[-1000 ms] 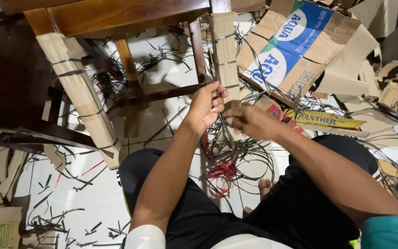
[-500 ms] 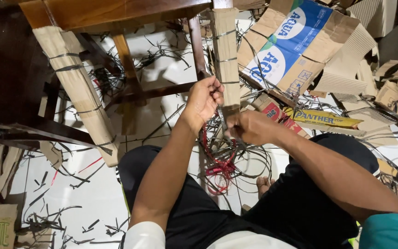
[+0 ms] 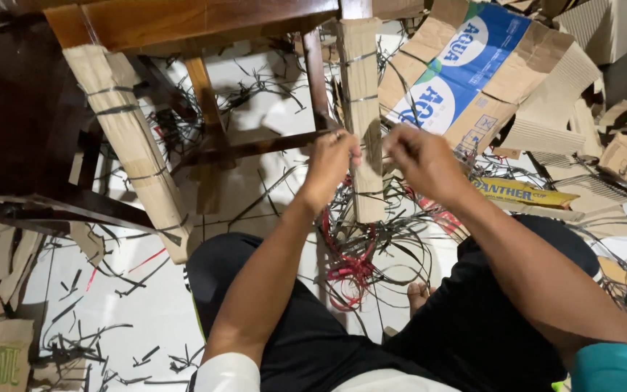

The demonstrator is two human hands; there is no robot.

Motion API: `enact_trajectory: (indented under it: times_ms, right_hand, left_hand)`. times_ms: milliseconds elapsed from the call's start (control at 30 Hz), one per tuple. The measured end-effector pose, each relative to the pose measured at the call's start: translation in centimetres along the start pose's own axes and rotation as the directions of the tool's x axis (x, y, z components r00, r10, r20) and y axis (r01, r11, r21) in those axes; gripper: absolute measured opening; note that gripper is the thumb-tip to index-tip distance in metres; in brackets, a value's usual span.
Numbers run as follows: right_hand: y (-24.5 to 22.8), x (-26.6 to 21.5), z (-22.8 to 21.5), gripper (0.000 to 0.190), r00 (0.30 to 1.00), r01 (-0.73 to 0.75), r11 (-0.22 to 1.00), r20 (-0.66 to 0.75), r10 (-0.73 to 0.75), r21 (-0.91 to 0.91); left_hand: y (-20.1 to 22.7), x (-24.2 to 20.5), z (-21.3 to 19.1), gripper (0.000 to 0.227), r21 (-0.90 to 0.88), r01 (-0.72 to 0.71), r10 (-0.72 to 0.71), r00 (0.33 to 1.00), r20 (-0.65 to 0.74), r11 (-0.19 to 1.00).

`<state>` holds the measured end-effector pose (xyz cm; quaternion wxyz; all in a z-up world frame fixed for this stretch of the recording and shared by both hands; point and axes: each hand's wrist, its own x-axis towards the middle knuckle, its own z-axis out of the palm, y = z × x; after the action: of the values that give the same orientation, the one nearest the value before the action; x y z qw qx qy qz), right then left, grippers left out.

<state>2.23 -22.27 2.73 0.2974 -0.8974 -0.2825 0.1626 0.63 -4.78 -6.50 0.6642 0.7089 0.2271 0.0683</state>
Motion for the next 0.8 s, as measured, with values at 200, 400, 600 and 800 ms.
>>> enact_trajectory:
  times_ms: [200,400,600,800]
  right_hand:
    - [0.0,1.5,-0.5,0.042,0.929,0.367,0.834,-0.123,-0.348,0.412]
    - [-0.7,4.0,-1.2,0.036,0.897,0.410,0.820,-0.016,-0.441,0.399]
    - [4.4,8.6,1.7,0.010,0.820,0.566,0.824,-0.123,-0.559,0.034]
    - [3.7,7.2,2.1,0.011,0.849,0.416,0.901,-0.301,-0.434,-0.125]
  left_hand:
    - [4.2,-4.5,0.9,0.024,0.005,-0.098,0.098,0.992,-0.080,0.995]
    - [2.8,-2.8,0.3,0.024,-0.170,-0.178,0.171,0.984,-0.057,0.969]
    - [4.1,-3.4,-0.6,0.026,-0.079,-0.191,0.191,0.981,0.004,0.979]
    - [5.0,-3.4,-1.5,0.026,0.051,-0.117,0.116,0.993,0.033,0.992]
